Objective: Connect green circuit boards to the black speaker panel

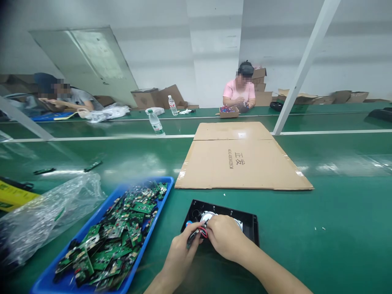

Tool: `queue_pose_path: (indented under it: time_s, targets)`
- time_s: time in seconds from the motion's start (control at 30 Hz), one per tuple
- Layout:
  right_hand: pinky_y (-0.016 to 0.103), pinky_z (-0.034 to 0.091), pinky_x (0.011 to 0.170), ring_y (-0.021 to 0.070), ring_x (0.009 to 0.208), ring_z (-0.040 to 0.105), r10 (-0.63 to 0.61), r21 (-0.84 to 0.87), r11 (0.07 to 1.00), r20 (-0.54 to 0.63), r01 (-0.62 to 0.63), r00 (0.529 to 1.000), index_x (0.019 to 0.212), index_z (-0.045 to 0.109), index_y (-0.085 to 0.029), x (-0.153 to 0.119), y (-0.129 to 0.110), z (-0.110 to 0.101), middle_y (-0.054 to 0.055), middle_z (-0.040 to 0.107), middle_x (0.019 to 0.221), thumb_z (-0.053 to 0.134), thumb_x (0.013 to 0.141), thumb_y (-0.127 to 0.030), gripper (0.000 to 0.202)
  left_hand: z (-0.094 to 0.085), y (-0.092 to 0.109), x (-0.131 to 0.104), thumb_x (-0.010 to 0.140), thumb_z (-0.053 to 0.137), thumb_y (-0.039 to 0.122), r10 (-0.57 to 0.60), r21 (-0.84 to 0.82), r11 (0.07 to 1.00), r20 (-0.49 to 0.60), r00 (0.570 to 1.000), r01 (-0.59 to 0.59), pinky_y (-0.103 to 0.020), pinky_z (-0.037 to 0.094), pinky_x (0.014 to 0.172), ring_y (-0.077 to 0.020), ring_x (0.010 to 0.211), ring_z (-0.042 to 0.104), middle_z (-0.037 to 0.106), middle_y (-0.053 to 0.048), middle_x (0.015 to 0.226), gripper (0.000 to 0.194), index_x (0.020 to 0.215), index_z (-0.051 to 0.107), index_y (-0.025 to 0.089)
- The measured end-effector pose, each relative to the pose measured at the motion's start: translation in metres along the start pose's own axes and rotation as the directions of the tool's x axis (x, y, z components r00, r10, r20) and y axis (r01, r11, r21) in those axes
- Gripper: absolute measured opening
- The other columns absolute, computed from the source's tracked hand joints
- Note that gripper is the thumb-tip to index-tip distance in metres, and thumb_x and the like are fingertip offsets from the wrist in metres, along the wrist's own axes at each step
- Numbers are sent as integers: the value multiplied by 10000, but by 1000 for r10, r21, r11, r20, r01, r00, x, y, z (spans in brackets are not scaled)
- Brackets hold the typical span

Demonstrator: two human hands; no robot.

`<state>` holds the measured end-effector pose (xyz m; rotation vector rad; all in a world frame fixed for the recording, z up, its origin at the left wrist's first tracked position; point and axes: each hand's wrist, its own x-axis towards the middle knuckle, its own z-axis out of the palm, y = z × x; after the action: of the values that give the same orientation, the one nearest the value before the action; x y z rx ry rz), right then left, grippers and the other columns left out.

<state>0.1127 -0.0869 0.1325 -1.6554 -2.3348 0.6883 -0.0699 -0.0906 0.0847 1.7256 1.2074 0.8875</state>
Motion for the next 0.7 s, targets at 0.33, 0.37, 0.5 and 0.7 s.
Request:
queue_pose_path:
  time_s: [0.33, 0.37, 0.5, 0.7]
  targets:
    - [283, 400, 654, 186, 757, 599, -43, -2, 999, -88, 43, 995, 785, 623, -177, 1, 3, 6, 55, 663, 827, 482, 976, -159, 238, -1, 14, 2, 928, 574, 433, -192, -214, 959, -2, 981, 187, -298, 631, 673, -214, 704, 782, 795, -41, 927, 259, 1065, 666, 234]
    - [284, 397, 649, 186, 749, 596, -50, -4, 999, -89, 50, 995, 780, 624, -178, 1, 4, 8, 54, 663, 820, 482, 974, -160, 241, 0, 14, 2, 924, 576, 438, -204, -224, 955, -11, 979, 196, -296, 632, 670, -212, 700, 783, 794, -36, 914, 258, 1056, 657, 231]
    - [285, 383, 632, 179, 717, 580, -65, -2, 998, -81, 65, 995, 749, 622, -180, 1, 5, 9, 44, 659, 787, 493, 964, -166, 251, 1, 17, 2, 905, 598, 461, -237, -265, 938, -20, 971, 224, -287, 629, 629, -218, 670, 783, 789, -33, 839, 262, 988, 642, 217]
    - [275, 380, 625, 170, 702, 583, -42, 9, 999, -85, 43, 996, 731, 624, -184, 2, 5, 10, 37, 662, 776, 481, 984, -194, 291, -1, 20, 4, 900, 617, 441, -241, -255, 940, -19, 970, 228, -297, 627, 599, -222, 640, 772, 778, -55, 834, 244, 948, 650, 204]
